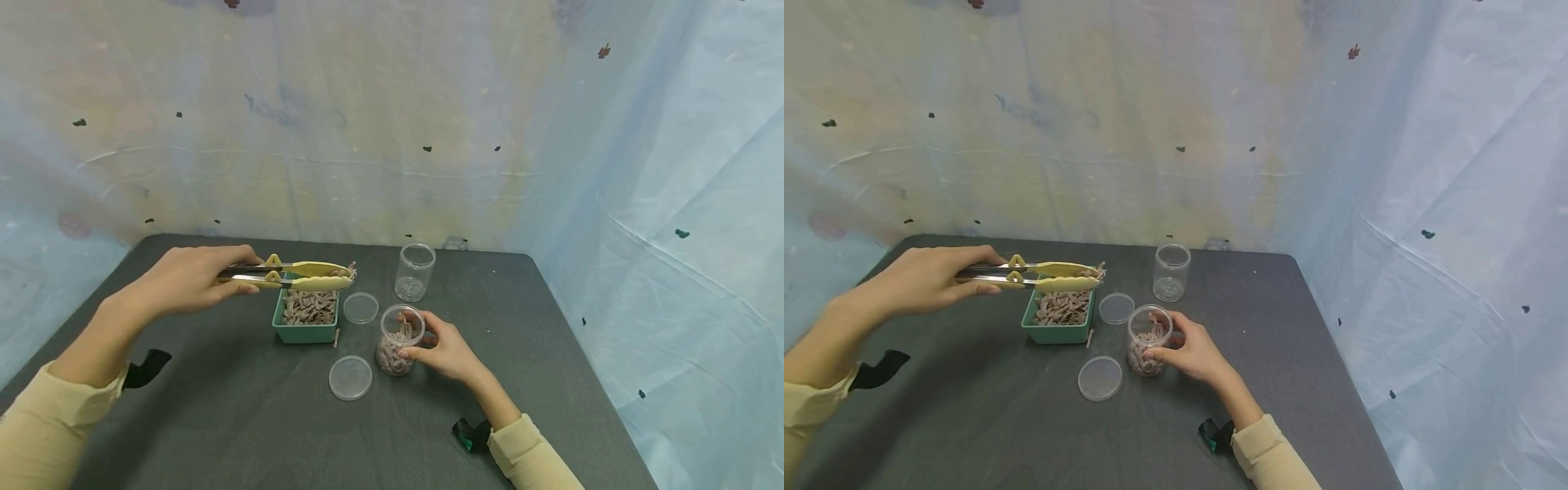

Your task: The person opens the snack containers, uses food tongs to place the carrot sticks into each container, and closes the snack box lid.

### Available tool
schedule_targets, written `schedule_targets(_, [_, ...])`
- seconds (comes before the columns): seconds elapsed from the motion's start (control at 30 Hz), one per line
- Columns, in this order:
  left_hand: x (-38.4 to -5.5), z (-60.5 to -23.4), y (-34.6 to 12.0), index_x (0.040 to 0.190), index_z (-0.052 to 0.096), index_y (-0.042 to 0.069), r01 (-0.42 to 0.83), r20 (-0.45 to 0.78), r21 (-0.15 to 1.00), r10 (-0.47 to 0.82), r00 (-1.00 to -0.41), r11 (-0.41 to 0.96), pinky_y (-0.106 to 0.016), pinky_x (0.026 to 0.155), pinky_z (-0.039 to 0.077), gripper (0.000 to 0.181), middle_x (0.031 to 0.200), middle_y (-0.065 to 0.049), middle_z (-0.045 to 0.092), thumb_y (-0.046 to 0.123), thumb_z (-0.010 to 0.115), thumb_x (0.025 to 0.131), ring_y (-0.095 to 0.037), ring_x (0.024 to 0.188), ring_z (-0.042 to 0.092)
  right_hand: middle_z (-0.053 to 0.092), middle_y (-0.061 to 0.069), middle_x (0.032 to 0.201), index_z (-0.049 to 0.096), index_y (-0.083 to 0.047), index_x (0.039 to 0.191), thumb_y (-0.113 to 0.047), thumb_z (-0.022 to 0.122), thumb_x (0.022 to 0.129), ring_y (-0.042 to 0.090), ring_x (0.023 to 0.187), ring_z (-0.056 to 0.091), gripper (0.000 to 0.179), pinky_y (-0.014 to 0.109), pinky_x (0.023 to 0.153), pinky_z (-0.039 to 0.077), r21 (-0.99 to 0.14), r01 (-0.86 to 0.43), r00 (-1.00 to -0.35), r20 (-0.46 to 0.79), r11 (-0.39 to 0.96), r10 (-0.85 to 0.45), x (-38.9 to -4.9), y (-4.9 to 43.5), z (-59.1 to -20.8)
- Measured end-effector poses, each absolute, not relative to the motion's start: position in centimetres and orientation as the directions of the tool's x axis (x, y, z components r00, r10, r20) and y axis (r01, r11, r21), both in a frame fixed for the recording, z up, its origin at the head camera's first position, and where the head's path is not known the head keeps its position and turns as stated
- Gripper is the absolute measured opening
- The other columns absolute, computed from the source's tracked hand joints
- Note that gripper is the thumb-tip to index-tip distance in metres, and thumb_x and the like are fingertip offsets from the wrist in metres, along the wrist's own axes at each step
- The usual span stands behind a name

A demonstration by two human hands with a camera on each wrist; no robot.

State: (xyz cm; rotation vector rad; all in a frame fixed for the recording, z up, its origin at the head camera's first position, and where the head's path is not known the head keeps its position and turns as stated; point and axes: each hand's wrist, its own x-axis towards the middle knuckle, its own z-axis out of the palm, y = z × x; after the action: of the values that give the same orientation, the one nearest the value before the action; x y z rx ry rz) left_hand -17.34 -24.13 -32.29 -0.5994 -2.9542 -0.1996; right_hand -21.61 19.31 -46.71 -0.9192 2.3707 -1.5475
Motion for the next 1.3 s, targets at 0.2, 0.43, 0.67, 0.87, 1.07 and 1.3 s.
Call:
schedule_targets(0.2, [-17.4, -32.2, -23.0, 0.127, 0.066, 0.026, 0.424, 0.166, 0.137, 0.401, -0.901, 0.895, -0.034, 0.057, 0.039, 0.037, 0.111, 0.005, 0.073, 0.044, 0.075, 0.096, -0.007, 0.065, 0.051, 0.059, 0.016, 0.145, 0.053, -0.006, 0.148, -0.017, 0.084, 0.091, 0.034, 0.133, 0.058, 0.066, 0.046, 0.105, 0.051, -0.871, -0.407, -0.794, 0.188, 0.275, -0.578, -21.8, 19.3, -46.8])
schedule_targets(0.43, [-17.0, -32.3, -21.3, 0.127, 0.067, 0.025, 0.487, 0.204, 0.18, 0.452, -0.869, 0.855, -0.033, 0.059, 0.042, 0.037, 0.115, 0.005, 0.074, 0.045, 0.074, 0.096, -0.002, 0.068, 0.055, 0.059, 0.016, 0.145, 0.052, -0.006, 0.149, -0.018, 0.084, 0.091, 0.034, 0.132, 0.059, 0.067, 0.045, 0.104, 0.051, -0.872, -0.407, -0.791, 0.188, 0.271, -0.583, -21.9, 19.3, -46.9])
schedule_targets(0.67, [-17.3, -33.2, -19.6, 0.125, 0.067, 0.025, 0.539, 0.24, 0.208, 0.492, -0.837, 0.816, -0.034, 0.063, 0.047, 0.035, 0.116, 0.004, 0.075, 0.038, 0.078, 0.095, -0.005, 0.077, 0.065, 0.06, 0.016, 0.144, 0.052, -0.005, 0.148, -0.018, 0.083, 0.092, 0.034, 0.131, 0.059, 0.065, 0.049, 0.103, 0.052, -0.87, -0.415, -0.788, 0.198, 0.265, -0.582, -21.8, 19.3, -47.0])
schedule_targets(0.87, [-17.7, -34.3, -18.1, 0.126, 0.067, 0.026, 0.58, 0.248, 0.245, 0.529, -0.812, 0.777, -0.034, 0.065, 0.049, 0.035, 0.115, 0.007, 0.074, 0.039, 0.077, 0.095, -0.002, 0.078, 0.065, 0.059, 0.015, 0.145, 0.05, -0.005, 0.151, -0.022, 0.083, 0.093, 0.033, 0.131, 0.059, 0.069, 0.049, 0.103, 0.052, -0.864, -0.411, -0.796, 0.185, 0.291, -0.577, -21.8, 19.3, -47.1])
schedule_targets(1.07, [-18.0, -35.1, -17.1, 0.127, 0.067, 0.024, 0.601, 0.224, 0.28, 0.557, -0.799, 0.749, -0.033, 0.066, 0.049, 0.035, 0.117, 0.006, 0.073, 0.042, 0.073, 0.098, -0.002, 0.079, 0.063, 0.058, 0.017, 0.143, 0.047, -0.004, 0.152, -0.026, 0.083, 0.092, 0.035, 0.13, 0.06, 0.073, 0.048, 0.101, 0.053, -0.865, -0.391, -0.81, 0.161, 0.315, -0.563, -21.8, 19.3, -47.2])
schedule_targets(1.3, [-18.2, -35.6, -16.5, 0.124, 0.067, 0.025, 0.594, 0.17, 0.299, 0.571, -0.803, 0.747, -0.033, 0.066, 0.048, 0.034, 0.112, 0.01, 0.073, 0.047, 0.071, 0.098, -0.001, 0.08, 0.063, 0.057, 0.019, 0.144, 0.047, -0.002, 0.152, -0.025, 0.084, 0.091, 0.037, 0.13, 0.06, 0.075, 0.048, 0.102, 0.053, -0.862, -0.391, -0.814, 0.16, 0.323, -0.559, -21.8, 19.4, -47.0])
